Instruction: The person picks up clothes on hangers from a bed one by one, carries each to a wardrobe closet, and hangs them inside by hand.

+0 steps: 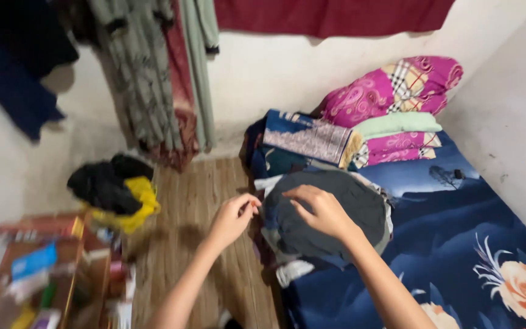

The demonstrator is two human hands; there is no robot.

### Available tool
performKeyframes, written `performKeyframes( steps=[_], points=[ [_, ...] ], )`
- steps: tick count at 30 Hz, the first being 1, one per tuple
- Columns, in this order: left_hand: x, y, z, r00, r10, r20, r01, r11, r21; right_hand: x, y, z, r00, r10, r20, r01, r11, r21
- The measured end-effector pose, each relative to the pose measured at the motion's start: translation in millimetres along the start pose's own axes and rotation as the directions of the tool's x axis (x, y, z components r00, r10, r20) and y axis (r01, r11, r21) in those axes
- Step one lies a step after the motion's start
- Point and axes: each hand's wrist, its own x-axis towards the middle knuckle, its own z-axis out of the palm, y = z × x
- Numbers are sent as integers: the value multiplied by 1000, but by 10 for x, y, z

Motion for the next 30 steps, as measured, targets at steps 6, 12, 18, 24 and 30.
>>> performKeyframes(
  steps=[6,12,18,24,30],
  points=[
    [1149,-642,-411,993,-1,116,-3,1000,31,824,829,-70,995,83,-58,-89,990,-111],
    [1979,-1176,-319,970,-20,241,25,1000,-16,1153,1515,-203,966,240,-94,-251,959,-132],
    [2812,-1617,-77,950,18,312,8,997,-81,1355,2345,-290,920,368,-137,-387,910,-149],
    [4015,-2015,325,913,-72,402,79,997,-1,1514,3666,-331,796,571,-201,-591,805,-54],
    [5126,-2461,1210,857,-84,509,118,992,-35,1637,4826,-98,692,701,-172,-696,711,96]
  ],
)
